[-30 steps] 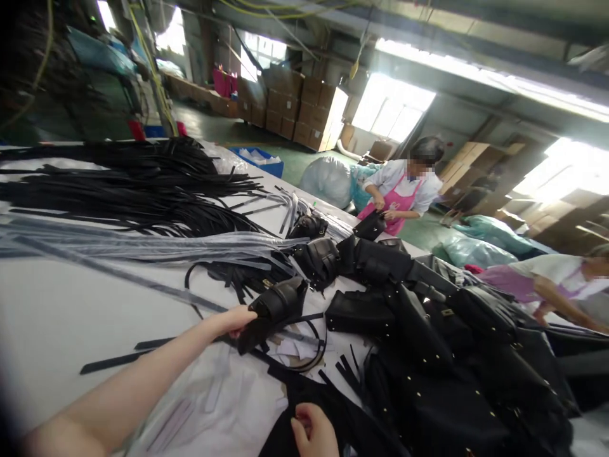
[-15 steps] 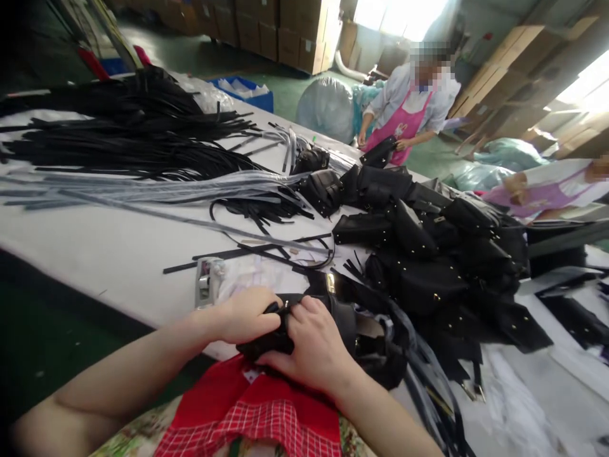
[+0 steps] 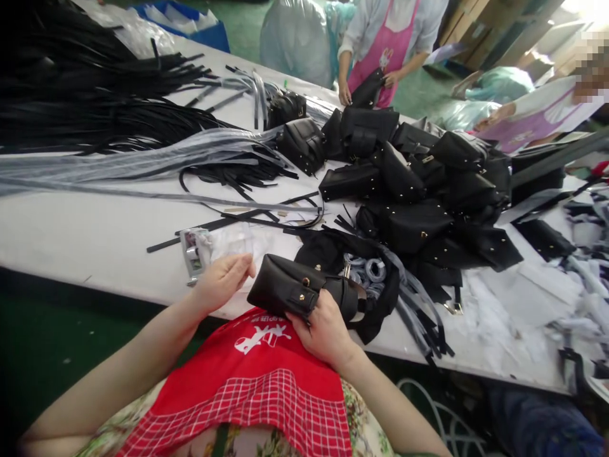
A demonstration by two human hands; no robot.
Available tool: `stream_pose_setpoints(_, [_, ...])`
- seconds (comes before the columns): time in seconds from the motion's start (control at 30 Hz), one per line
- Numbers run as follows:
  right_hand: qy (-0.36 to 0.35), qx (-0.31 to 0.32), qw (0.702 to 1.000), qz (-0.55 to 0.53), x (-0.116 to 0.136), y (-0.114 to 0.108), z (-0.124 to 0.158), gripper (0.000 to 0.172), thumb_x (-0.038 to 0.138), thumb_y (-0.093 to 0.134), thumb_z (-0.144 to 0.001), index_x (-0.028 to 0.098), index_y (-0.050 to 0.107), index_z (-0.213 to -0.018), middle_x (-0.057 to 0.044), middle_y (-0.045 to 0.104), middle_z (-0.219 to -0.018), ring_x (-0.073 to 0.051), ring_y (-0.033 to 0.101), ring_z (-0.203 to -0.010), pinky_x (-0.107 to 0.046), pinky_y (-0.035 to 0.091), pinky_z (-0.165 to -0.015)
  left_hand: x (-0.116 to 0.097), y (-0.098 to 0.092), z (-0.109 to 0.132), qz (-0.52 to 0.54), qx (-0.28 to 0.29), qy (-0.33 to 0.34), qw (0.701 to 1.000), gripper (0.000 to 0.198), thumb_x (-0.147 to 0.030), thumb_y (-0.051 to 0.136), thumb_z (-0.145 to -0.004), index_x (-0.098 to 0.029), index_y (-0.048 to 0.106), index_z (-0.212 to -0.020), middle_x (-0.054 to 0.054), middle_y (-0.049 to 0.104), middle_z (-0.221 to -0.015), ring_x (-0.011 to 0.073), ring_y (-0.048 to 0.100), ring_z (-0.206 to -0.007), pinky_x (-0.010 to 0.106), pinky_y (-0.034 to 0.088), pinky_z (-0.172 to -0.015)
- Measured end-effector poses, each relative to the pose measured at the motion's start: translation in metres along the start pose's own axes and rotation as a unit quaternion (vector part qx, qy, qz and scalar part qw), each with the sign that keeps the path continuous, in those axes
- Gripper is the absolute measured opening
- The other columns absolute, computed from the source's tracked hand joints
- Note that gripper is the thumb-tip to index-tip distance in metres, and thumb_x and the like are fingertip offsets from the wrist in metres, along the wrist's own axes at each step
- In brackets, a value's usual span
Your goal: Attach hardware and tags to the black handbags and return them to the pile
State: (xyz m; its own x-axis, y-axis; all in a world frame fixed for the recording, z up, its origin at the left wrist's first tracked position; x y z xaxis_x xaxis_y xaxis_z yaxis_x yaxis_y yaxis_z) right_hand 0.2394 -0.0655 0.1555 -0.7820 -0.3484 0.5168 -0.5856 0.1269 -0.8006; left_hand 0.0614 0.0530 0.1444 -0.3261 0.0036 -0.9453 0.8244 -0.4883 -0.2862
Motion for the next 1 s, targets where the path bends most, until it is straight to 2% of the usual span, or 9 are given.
stream_pose_setpoints(0.17, [0.010, -0.019, 0.999, -0.023, -0.002, -0.001, 0.009, 0.022, 0.029, 0.059, -0.087, 0.019, 0.068, -0.104, -0.010, 0.072, -0.099, -0.024, 0.065, -0.100, -0.041, 0.053, -0.091, 0.009, -0.009, 0.001, 0.073, -0.007, -0.013, 0.997, 0.034, -0.043, 0.040, -0.094, -0.014, 0.057, -0.101, -0.008, 0.035, -0.050, 0.0080, 0.032, -0.042, 0.021, 0.026, -0.042])
stream_pose_setpoints(0.27, [0.142, -0.095, 0.981, -0.088, -0.035, -0.017, 0.015, 0.020, 0.033, 0.061, -0.086, 0.018, 0.070, -0.095, -0.008, 0.073, -0.091, -0.023, 0.068, -0.088, -0.038, 0.056, -0.083, 0.010, -0.017, 0.002, 0.087, -0.033, -0.008, 0.996, 0.030, -0.036, 0.041, -0.094, -0.014, 0.053, -0.111, -0.007, 0.039, -0.055, 0.0077, 0.033, -0.044, 0.020, 0.027, -0.043])
stream_pose_setpoints(0.37, [0.298, -0.305, 0.880, -0.210, -0.086, -0.054, 0.022, 0.026, 0.038, 0.063, -0.085, 0.014, 0.069, -0.093, -0.006, 0.073, -0.086, -0.019, 0.069, -0.077, -0.035, 0.058, -0.076, 0.009, -0.023, 0.003, 0.072, -0.049, 0.003, 0.996, 0.030, -0.035, 0.041, -0.094, -0.014, 0.054, -0.112, -0.006, 0.040, -0.057, 0.0078, 0.035, -0.046, 0.020, 0.028, -0.045])
stream_pose_setpoints(0.43, [0.329, -0.437, 0.787, -0.286, -0.114, -0.079, 0.022, 0.030, 0.039, 0.068, -0.081, 0.012, 0.068, -0.094, -0.005, 0.072, -0.089, -0.018, 0.069, -0.079, -0.035, 0.058, -0.078, 0.005, -0.023, 0.002, 0.056, -0.039, 0.014, 0.998, 0.032, -0.036, 0.040, -0.094, -0.014, 0.057, -0.110, -0.006, 0.040, -0.055, 0.0084, 0.035, -0.046, 0.020, 0.028, -0.044])
stream_pose_setpoints(0.5, [0.332, -0.506, 0.719, -0.343, -0.130, -0.097, 0.019, 0.032, 0.039, 0.073, -0.076, 0.012, 0.067, -0.093, -0.003, 0.072, -0.088, -0.017, 0.069, -0.079, -0.033, 0.059, -0.079, -0.005, -0.019, 0.001, 0.017, -0.026, 0.037, 0.999, 0.032, -0.037, 0.043, -0.093, -0.015, 0.063, -0.104, -0.003, 0.050, -0.058, 0.0099, 0.044, -0.051, 0.021, 0.033, -0.047])
stream_pose_setpoints(0.6, [0.349, -0.507, 0.669, -0.416, -0.139, -0.105, 0.010, 0.034, 0.038, 0.078, -0.070, 0.012, 0.067, -0.090, -0.002, 0.072, -0.084, -0.016, 0.069, -0.076, -0.030, 0.060, -0.076, -0.025, -0.007, -0.003, -0.041, -0.004, 0.090, 0.995, 0.027, -0.037, 0.052, -0.088, -0.017, 0.070, -0.091, 0.004, 0.070, -0.079, 0.0146, 0.060, -0.072, 0.024, 0.045, -0.063])
stream_pose_setpoints(0.73, [0.348, -0.476, 0.649, -0.480, -0.134, -0.094, 0.003, 0.031, 0.035, 0.076, -0.072, 0.013, 0.068, -0.092, -0.002, 0.073, -0.085, -0.016, 0.070, -0.078, -0.030, 0.060, -0.079, -0.041, 0.007, -0.010, -0.051, 0.004, 0.107, 0.993, 0.024, -0.036, 0.056, -0.086, -0.018, 0.073, -0.088, 0.003, 0.074, -0.081, 0.0155, 0.064, -0.072, 0.024, 0.047, -0.064])
stream_pose_setpoints(0.87, [0.327, -0.480, 0.635, -0.509, -0.138, -0.092, 0.004, 0.024, 0.033, 0.070, -0.078, 0.016, 0.067, -0.094, 0.001, 0.073, -0.086, -0.015, 0.070, -0.082, -0.031, 0.059, -0.084, -0.040, 0.007, -0.015, -0.062, -0.014, 0.113, 0.992, 0.025, -0.036, 0.056, -0.085, -0.017, 0.073, -0.087, 0.003, 0.074, -0.080, 0.0149, 0.063, -0.070, 0.023, 0.046, -0.062])
stream_pose_setpoints(1.0, [0.328, -0.500, 0.620, -0.508, -0.155, -0.110, 0.005, 0.024, 0.035, 0.062, -0.084, 0.017, 0.065, -0.100, 0.000, 0.072, -0.095, -0.016, 0.069, -0.094, -0.034, 0.058, -0.089, -0.026, 0.005, -0.014, -0.064, -0.011, 0.095, 0.993, 0.028, -0.038, 0.055, -0.085, -0.017, 0.072, -0.088, 0.004, 0.075, -0.083, 0.0159, 0.064, -0.073, 0.023, 0.048, -0.063])
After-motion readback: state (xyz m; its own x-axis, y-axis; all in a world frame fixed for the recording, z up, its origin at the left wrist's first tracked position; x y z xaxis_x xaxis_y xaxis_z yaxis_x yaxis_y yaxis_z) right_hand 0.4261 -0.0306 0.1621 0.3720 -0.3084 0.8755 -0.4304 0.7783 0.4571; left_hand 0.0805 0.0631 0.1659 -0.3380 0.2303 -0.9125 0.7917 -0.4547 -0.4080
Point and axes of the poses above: each hand's wrist, its own z-axis away from the middle knuckle, its own y-axis out of the palm, x = y × z, the point moved 5 cm from there along -z, towards the middle knuckle
